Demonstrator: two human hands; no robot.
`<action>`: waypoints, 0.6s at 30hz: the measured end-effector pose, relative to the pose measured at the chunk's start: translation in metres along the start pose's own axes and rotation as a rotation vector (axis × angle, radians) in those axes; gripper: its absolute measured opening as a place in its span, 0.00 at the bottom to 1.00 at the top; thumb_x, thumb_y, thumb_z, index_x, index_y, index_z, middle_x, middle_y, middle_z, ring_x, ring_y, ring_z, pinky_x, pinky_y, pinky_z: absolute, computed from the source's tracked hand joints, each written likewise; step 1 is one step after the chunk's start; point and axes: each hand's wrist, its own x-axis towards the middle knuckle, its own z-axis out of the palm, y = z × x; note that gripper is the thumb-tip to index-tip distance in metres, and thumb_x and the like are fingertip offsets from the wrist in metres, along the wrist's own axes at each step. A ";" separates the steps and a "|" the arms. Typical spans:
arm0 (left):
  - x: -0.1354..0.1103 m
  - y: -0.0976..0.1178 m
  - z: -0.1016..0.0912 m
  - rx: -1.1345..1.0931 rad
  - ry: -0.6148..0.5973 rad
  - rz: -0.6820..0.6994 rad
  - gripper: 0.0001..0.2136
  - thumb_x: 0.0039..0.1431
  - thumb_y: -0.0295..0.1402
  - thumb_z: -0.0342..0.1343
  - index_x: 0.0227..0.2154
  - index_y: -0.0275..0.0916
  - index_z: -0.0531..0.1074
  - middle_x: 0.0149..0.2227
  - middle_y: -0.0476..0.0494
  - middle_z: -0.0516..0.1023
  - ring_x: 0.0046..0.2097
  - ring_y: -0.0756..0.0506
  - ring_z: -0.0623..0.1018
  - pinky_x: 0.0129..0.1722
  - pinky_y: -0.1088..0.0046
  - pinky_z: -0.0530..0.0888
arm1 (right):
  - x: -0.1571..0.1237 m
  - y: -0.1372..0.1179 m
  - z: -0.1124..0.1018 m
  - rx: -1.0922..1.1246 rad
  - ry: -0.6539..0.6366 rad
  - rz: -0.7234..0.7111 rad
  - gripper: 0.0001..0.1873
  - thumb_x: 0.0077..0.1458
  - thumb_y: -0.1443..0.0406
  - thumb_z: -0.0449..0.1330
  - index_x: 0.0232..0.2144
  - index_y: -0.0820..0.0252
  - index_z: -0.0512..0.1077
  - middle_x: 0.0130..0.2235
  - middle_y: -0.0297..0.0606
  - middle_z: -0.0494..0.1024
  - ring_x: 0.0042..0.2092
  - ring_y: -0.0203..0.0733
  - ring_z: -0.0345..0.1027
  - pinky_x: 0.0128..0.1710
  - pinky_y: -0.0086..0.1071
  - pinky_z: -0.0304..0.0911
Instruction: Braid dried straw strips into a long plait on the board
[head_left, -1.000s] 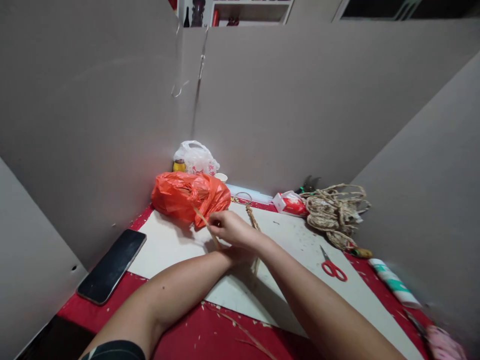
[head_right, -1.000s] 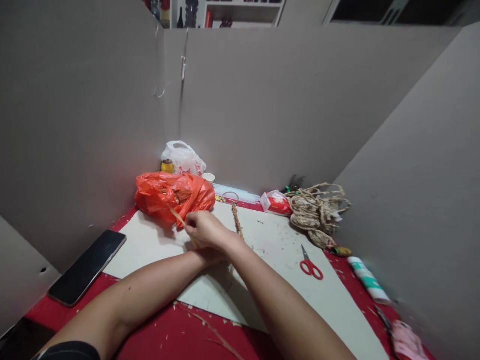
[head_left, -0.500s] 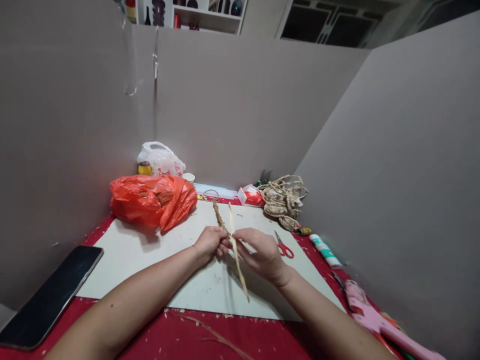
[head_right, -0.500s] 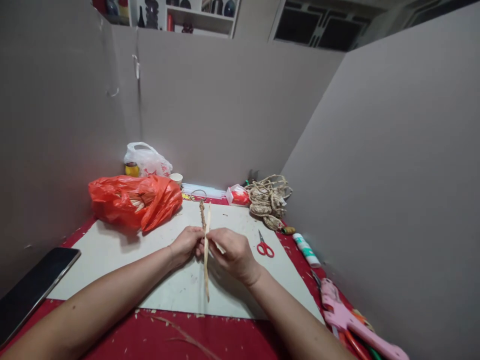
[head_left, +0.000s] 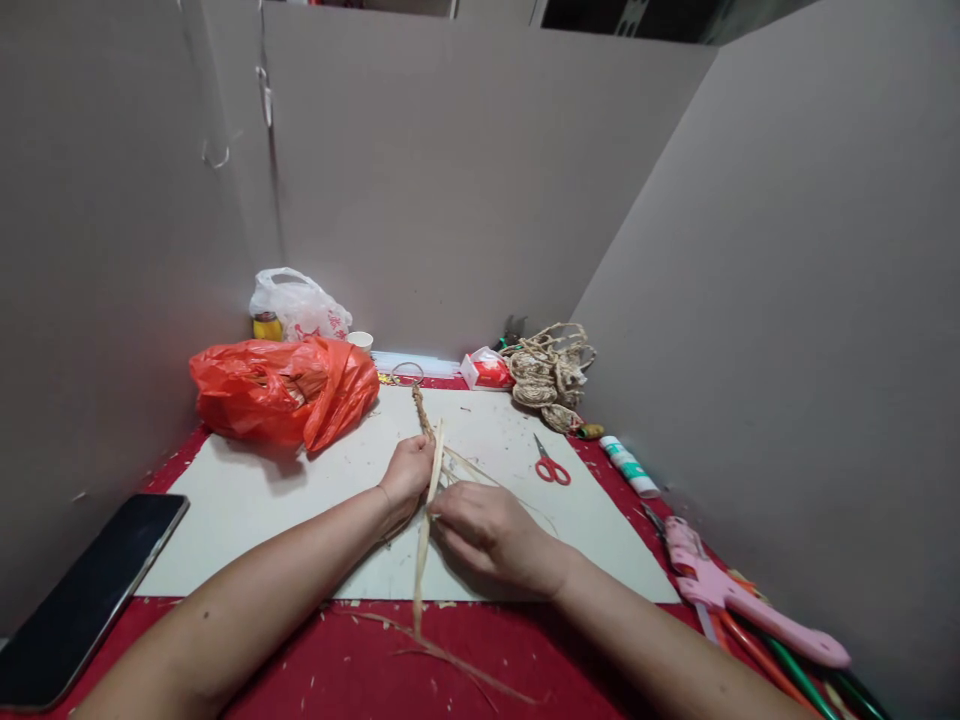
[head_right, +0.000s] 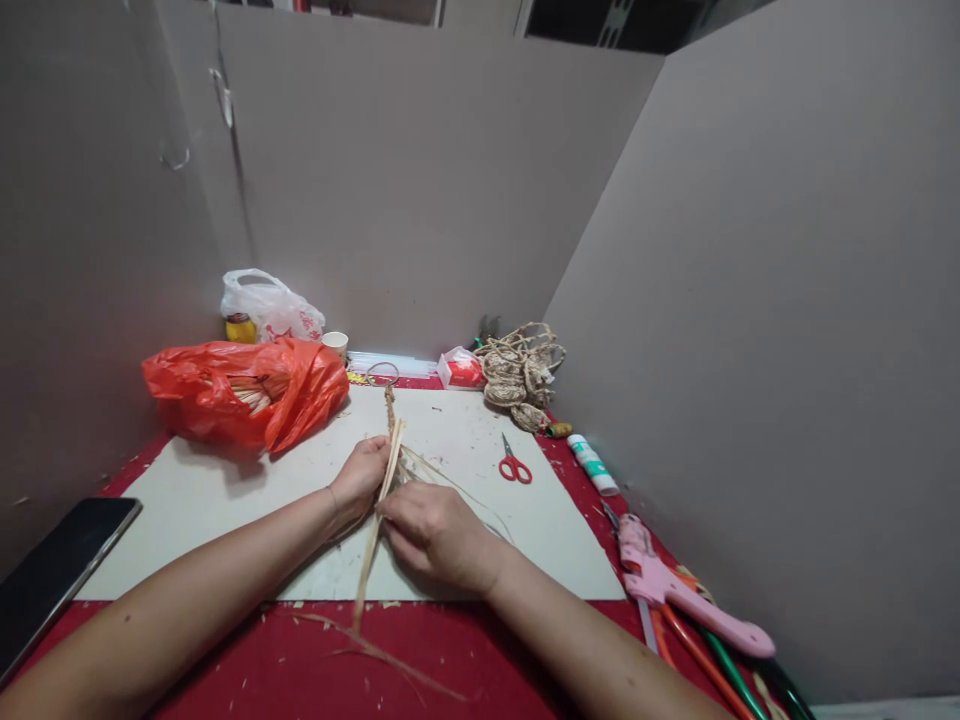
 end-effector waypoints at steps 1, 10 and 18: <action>0.001 0.000 0.000 0.006 -0.003 0.014 0.10 0.51 0.31 0.53 0.18 0.37 0.61 0.12 0.56 0.60 0.15 0.57 0.58 0.16 0.81 0.54 | 0.004 0.000 -0.001 0.045 -0.001 0.026 0.09 0.54 0.70 0.54 0.37 0.59 0.70 0.32 0.40 0.76 0.35 0.38 0.69 0.37 0.30 0.63; 0.002 0.000 -0.001 0.010 -0.063 -0.024 0.09 0.56 0.31 0.48 0.21 0.38 0.60 0.14 0.55 0.64 0.13 0.57 0.59 0.14 0.80 0.51 | 0.030 0.025 0.017 0.432 0.467 0.907 0.14 0.47 0.59 0.60 0.22 0.58 0.59 0.17 0.28 0.66 0.20 0.33 0.59 0.20 0.26 0.54; 0.000 0.003 -0.003 0.058 -0.121 -0.066 0.08 0.58 0.32 0.45 0.24 0.38 0.60 0.16 0.53 0.67 0.13 0.56 0.63 0.13 0.81 0.55 | 0.018 0.042 0.039 0.726 0.641 1.121 0.21 0.41 0.51 0.63 0.25 0.56 0.58 0.15 0.24 0.63 0.16 0.32 0.56 0.14 0.26 0.55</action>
